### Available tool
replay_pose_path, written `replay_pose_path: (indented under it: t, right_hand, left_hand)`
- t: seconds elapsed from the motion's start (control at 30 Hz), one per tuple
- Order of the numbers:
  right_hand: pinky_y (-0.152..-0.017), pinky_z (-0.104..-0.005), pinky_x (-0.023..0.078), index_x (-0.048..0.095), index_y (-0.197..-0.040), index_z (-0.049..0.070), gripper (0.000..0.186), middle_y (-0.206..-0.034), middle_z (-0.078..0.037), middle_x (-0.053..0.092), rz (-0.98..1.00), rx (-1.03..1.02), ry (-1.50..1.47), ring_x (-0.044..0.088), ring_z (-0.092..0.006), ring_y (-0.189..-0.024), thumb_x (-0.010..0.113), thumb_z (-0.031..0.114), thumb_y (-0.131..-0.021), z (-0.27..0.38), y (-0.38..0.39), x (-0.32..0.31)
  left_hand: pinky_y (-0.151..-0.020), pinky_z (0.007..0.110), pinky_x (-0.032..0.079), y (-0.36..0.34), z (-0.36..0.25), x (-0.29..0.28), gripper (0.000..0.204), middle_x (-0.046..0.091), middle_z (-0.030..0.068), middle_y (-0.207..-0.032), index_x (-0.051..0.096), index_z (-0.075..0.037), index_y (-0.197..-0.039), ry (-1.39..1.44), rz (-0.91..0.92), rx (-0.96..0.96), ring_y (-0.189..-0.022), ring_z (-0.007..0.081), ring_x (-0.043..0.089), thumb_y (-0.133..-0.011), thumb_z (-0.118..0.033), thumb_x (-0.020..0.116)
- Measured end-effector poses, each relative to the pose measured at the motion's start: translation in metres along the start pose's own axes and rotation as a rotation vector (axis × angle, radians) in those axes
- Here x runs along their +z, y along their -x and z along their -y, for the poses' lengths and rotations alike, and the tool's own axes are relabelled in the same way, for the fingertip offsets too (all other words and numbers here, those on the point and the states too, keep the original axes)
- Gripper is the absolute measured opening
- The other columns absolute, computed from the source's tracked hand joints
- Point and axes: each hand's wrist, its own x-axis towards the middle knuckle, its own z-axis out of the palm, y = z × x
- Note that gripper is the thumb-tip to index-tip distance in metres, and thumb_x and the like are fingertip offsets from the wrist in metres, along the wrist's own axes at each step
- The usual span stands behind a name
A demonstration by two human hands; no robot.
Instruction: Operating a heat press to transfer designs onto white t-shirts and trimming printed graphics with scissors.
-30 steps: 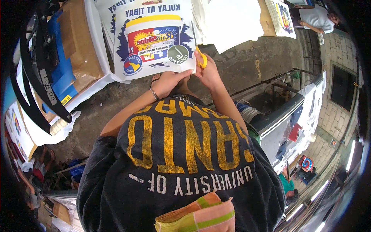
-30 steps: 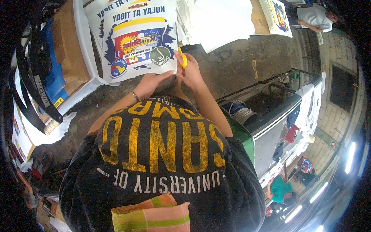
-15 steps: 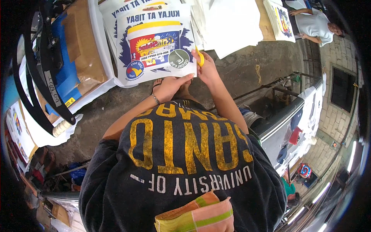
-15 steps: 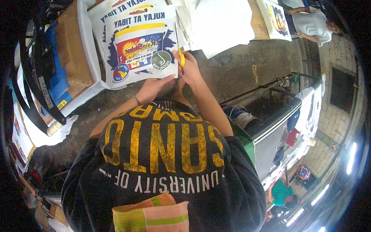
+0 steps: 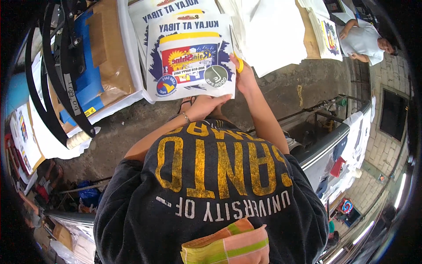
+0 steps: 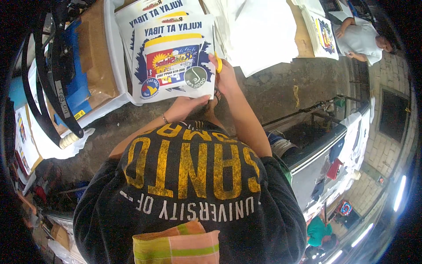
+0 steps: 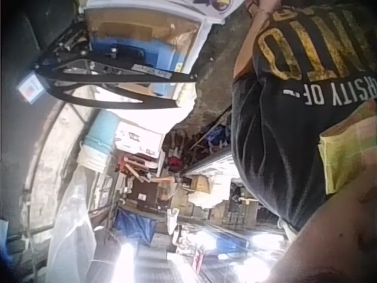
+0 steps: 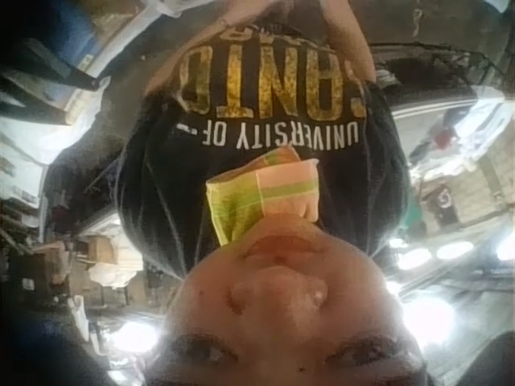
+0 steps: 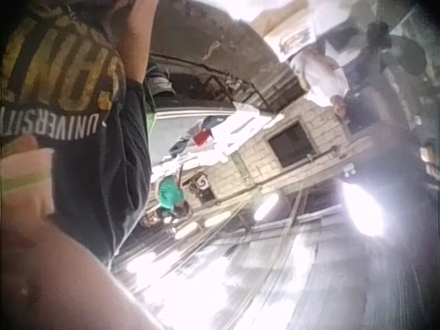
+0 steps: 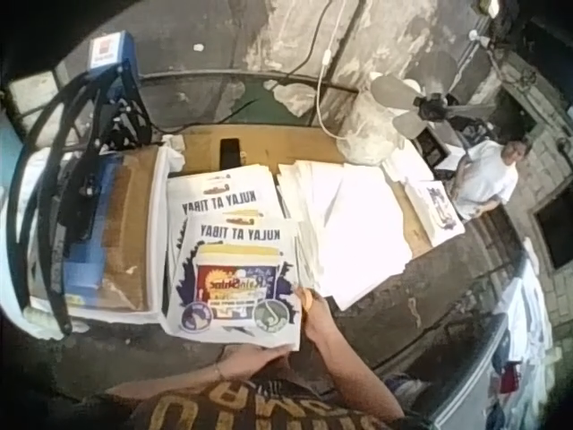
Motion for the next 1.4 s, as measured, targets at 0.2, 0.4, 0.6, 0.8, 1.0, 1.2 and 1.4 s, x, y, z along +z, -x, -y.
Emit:
replay_pose_path:
  t: [0.2, 0.4, 0.6, 0.8, 1.0, 1.2, 1.4]
  right_hand:
    - [-0.037, -0.0203, 0.034, 0.052, -0.105, -0.005, 0.051, -0.069, 0.0, 0.057, 0.062, 0.007, 0.206, 0.05, -0.0072, -0.046, 0.076, 0.031, -0.077, -0.006, -0.025, -0.03]
    - [-0.052, -0.0234, 0.049, 0.051, -0.105, -0.005, 0.049, -0.083, -0.007, 0.061, 0.11, 0.014, -0.034, 0.059, -0.0124, -0.063, 0.076, 0.028, -0.078, 0.002, -0.031, -0.003]
    - [-0.072, -0.0293, 0.052, 0.048, -0.114, -0.008, 0.054, -0.095, -0.013, 0.062, 0.065, 0.001, 0.169, 0.062, -0.0175, -0.081, 0.075, 0.023, -0.078, 0.0, -0.051, -0.021]
    - [-0.048, -0.0219, 0.046, 0.052, -0.099, -0.003, 0.042, -0.076, -0.004, 0.06, 0.183, 0.021, 0.008, 0.057, -0.0096, -0.056, 0.075, 0.025, -0.078, 0.012, -0.068, -0.005]
    - [-0.037, -0.0214, 0.03, 0.053, -0.088, 0.003, 0.04, -0.058, 0.003, 0.048, 0.22, 0.046, 0.235, 0.039, -0.0052, -0.04, 0.077, 0.032, -0.076, 0.013, -0.093, -0.013]
    - [-0.036, -0.0224, 0.029, 0.054, -0.083, 0.002, 0.039, -0.056, 0.002, 0.047, 0.172, 0.018, 0.27, 0.038, -0.006, -0.039, 0.076, 0.034, -0.076, 0.016, -0.107, -0.005]
    - [-0.035, -0.0225, 0.027, 0.049, -0.089, -0.002, 0.047, -0.059, 0.0, 0.047, 0.199, -0.023, 0.28, 0.038, -0.0072, -0.038, 0.078, 0.031, -0.075, 0.016, -0.12, -0.014]
  left_hand:
    - [-0.064, 0.021, 0.043, 0.0, 0.009, 0.0, 0.031, 0.064, 0.0028, -0.085, 0.065, 0.002, -0.095, 0.0, -0.062, 0.036, -0.076, 0.0087, 0.056, -0.084, -0.027, 0.07]
    - [-0.068, 0.021, 0.045, 0.001, 0.005, -0.004, 0.03, 0.065, 0.0041, -0.086, 0.064, 0.001, -0.099, -0.025, -0.043, 0.143, -0.076, 0.0097, 0.057, -0.084, -0.025, 0.069]
    - [-0.072, 0.024, 0.048, 0.003, 0.002, 0.0, 0.031, 0.063, 0.0064, -0.098, 0.06, 0.002, -0.108, -0.038, -0.019, 0.065, -0.084, 0.0126, 0.059, -0.086, -0.018, 0.067]
    - [-0.067, 0.021, 0.044, 0.005, 0.007, -0.004, 0.027, 0.064, 0.0034, -0.092, 0.064, 0.001, -0.1, -0.019, -0.025, 0.046, -0.08, 0.0089, 0.056, -0.085, -0.021, 0.068]
    - [-0.074, 0.025, 0.046, 0.005, -0.002, 0.009, 0.023, 0.062, 0.004, -0.091, 0.06, 0.0, -0.1, 0.102, -0.08, 0.142, -0.082, 0.0111, 0.057, -0.086, -0.017, 0.067]
    - [-0.077, 0.026, 0.044, 0.005, -0.009, 0.009, 0.026, 0.062, 0.0032, -0.093, 0.061, 0.001, -0.099, 0.047, -0.094, 0.051, -0.086, 0.0115, 0.056, -0.085, -0.02, 0.068]
    - [-0.085, 0.026, 0.043, -0.01, 0.012, -0.001, 0.036, 0.062, 0.0051, -0.103, 0.061, 0.002, -0.108, 0.019, -0.099, -0.011, -0.093, 0.0118, 0.056, -0.085, -0.025, 0.068]
